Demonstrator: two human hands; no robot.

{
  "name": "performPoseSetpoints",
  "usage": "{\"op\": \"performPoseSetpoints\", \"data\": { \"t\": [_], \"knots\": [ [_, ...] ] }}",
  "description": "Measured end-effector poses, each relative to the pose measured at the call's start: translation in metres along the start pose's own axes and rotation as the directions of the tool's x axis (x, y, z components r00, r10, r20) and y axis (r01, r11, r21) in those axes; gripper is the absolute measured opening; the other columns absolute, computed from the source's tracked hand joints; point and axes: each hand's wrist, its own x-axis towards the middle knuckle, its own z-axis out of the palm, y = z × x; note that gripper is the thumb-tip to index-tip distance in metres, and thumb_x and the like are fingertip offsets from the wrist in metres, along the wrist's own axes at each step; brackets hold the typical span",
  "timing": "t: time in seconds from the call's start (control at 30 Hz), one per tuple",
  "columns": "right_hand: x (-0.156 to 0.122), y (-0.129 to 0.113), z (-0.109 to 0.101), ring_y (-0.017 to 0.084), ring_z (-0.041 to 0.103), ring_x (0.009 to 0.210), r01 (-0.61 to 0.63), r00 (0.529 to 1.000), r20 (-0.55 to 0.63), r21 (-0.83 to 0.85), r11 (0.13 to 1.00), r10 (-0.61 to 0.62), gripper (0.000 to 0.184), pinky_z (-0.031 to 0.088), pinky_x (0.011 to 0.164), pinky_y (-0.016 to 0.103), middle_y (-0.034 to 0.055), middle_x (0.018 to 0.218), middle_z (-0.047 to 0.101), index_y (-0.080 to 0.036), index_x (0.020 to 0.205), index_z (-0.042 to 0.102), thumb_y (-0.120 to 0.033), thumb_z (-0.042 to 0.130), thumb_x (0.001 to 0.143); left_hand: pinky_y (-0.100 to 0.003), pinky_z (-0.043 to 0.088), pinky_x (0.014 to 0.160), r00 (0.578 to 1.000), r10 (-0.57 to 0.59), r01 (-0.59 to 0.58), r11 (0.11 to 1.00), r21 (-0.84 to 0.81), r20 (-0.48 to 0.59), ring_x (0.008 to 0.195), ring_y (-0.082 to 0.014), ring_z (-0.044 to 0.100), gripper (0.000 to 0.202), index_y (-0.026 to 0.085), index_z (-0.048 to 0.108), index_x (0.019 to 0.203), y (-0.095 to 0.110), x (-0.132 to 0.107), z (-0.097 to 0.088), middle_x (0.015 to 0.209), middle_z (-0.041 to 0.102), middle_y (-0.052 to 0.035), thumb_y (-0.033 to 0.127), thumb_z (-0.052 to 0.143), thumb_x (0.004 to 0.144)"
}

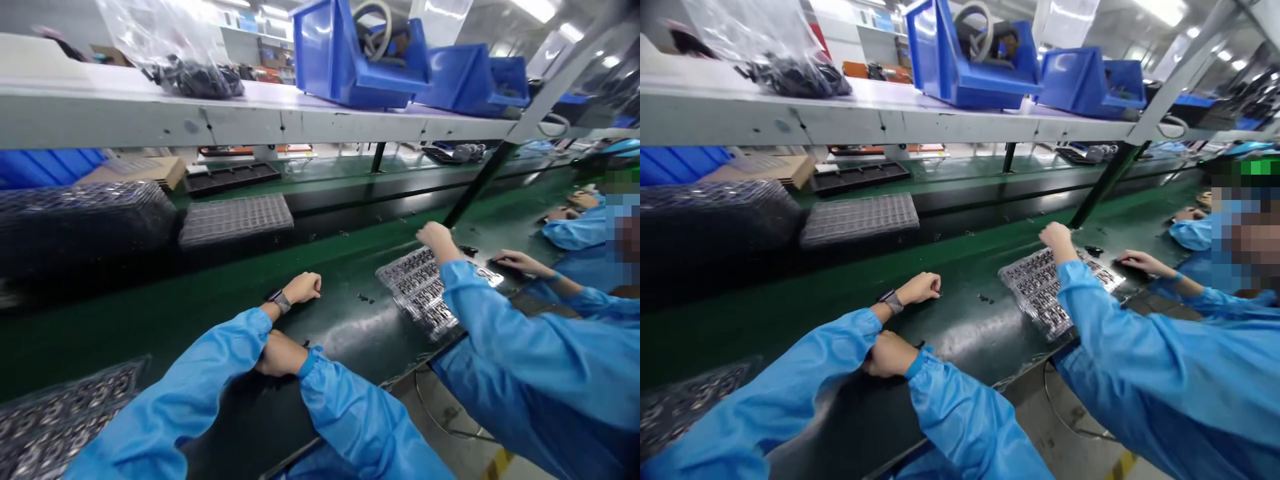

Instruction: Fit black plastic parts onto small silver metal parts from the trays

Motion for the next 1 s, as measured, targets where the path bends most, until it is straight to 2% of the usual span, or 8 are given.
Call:
{"op": "performPoseSetpoints", "data": {
  "t": [0.1, 0.17, 0.27, 0.37, 0.43, 0.53, 0.67, 1.0],
  "knots": [
    [-0.006, 0.005, -0.005, 0.024, 0.074, 0.091, 0.073, 0.997, -0.015, 0.050, 0.996, -0.073, 0.010, 0.054, 0.085, 0.030, 0.0041, 0.092, 0.080, -0.019, 0.083, 0.072, -0.010, 0.068, 0.080, -0.026, 0.046, 0.056, 0.996, -0.075, 0.061, 0.966, -0.252, -0.048, 0.056, -0.0153, 0.065, 0.021, 0.018, 0.060, 0.081, -0.001, -0.021, -0.023, 0.069, 0.069, -0.0013, 0.029, 0.078, 0.079],
    [-0.007, 0.010, -0.011, 0.021, 0.073, 0.079, 0.059, 0.997, -0.060, 0.212, 0.975, -0.047, 0.012, 0.054, 0.076, 0.028, 0.0044, 0.083, 0.078, -0.017, 0.084, 0.071, -0.009, 0.064, 0.081, -0.024, 0.045, 0.051, 0.967, -0.175, 0.057, 0.858, -0.510, -0.185, 0.052, -0.0137, 0.064, 0.030, 0.017, 0.060, 0.093, -0.006, -0.051, -0.045, 0.074, 0.070, -0.0020, 0.036, 0.079, 0.080],
    [-0.004, 0.015, -0.021, 0.019, 0.072, 0.072, 0.036, 0.994, -0.108, 0.486, 0.873, 0.019, 0.004, 0.055, 0.073, 0.029, 0.0043, 0.076, 0.076, -0.017, 0.082, 0.068, -0.020, 0.071, 0.081, -0.022, 0.041, 0.046, 0.826, -0.382, -0.023, 0.714, -0.700, -0.416, 0.048, -0.0103, 0.059, 0.043, 0.016, 0.061, 0.101, -0.018, -0.117, -0.072, 0.075, 0.069, -0.0013, 0.042, 0.084, 0.075],
    [-0.005, 0.015, -0.031, 0.018, 0.072, 0.071, 0.036, 0.992, -0.118, 0.620, 0.783, 0.047, 0.021, 0.055, 0.070, 0.029, 0.0052, 0.077, 0.077, -0.018, 0.083, 0.066, -0.034, 0.080, 0.079, -0.021, 0.042, 0.046, 0.725, -0.506, -0.044, 0.644, -0.764, -0.468, 0.051, -0.0096, 0.059, 0.044, 0.015, 0.062, 0.101, -0.025, -0.185, -0.071, 0.078, 0.068, -0.0014, 0.041, 0.084, 0.074],
    [-0.008, 0.013, -0.037, 0.018, 0.071, 0.069, 0.036, 0.993, -0.108, 0.654, 0.756, 0.046, 0.027, 0.054, 0.068, 0.029, 0.0056, 0.078, 0.078, -0.018, 0.084, 0.066, -0.040, 0.082, 0.079, -0.022, 0.045, 0.048, 0.751, -0.529, -0.028, 0.573, -0.819, -0.396, 0.054, -0.0106, 0.062, 0.045, 0.014, 0.064, 0.104, -0.027, -0.216, -0.055, 0.083, 0.069, -0.0025, 0.040, 0.085, 0.074],
    [-0.011, 0.010, -0.040, 0.016, 0.070, 0.067, 0.026, 0.995, -0.091, 0.658, 0.753, 0.045, 0.031, 0.053, 0.067, 0.029, 0.0059, 0.078, 0.078, -0.018, 0.085, 0.065, -0.044, 0.082, 0.080, -0.024, 0.050, 0.050, 0.799, -0.532, 0.006, 0.476, -0.879, -0.282, 0.054, -0.0127, 0.064, 0.048, 0.013, 0.064, 0.109, -0.025, -0.235, -0.027, 0.080, 0.069, -0.0025, 0.041, 0.084, 0.076],
    [-0.012, 0.010, -0.040, 0.018, 0.070, 0.069, -0.014, 0.994, -0.080, 0.621, 0.784, 0.080, 0.033, 0.053, 0.067, 0.030, 0.0055, 0.078, 0.077, -0.019, 0.085, 0.065, -0.046, 0.082, 0.080, -0.026, 0.053, 0.054, 0.790, -0.553, 0.004, 0.439, -0.899, -0.267, 0.053, -0.0149, 0.066, 0.045, 0.013, 0.064, 0.107, -0.017, -0.233, -0.004, 0.070, 0.067, -0.0005, 0.043, 0.082, 0.079],
    [-0.010, 0.009, -0.036, 0.019, 0.070, 0.072, -0.057, 0.994, -0.047, 0.527, 0.848, 0.095, 0.031, 0.054, 0.070, 0.033, 0.0040, 0.078, 0.075, -0.020, 0.086, 0.065, -0.047, 0.081, 0.082, -0.025, 0.053, 0.058, 0.825, -0.497, -0.027, 0.439, -0.898, -0.267, 0.056, -0.0133, 0.065, 0.040, 0.015, 0.066, 0.110, -0.013, -0.234, 0.011, 0.071, 0.066, -0.0001, 0.043, 0.078, 0.084]
  ]
}}
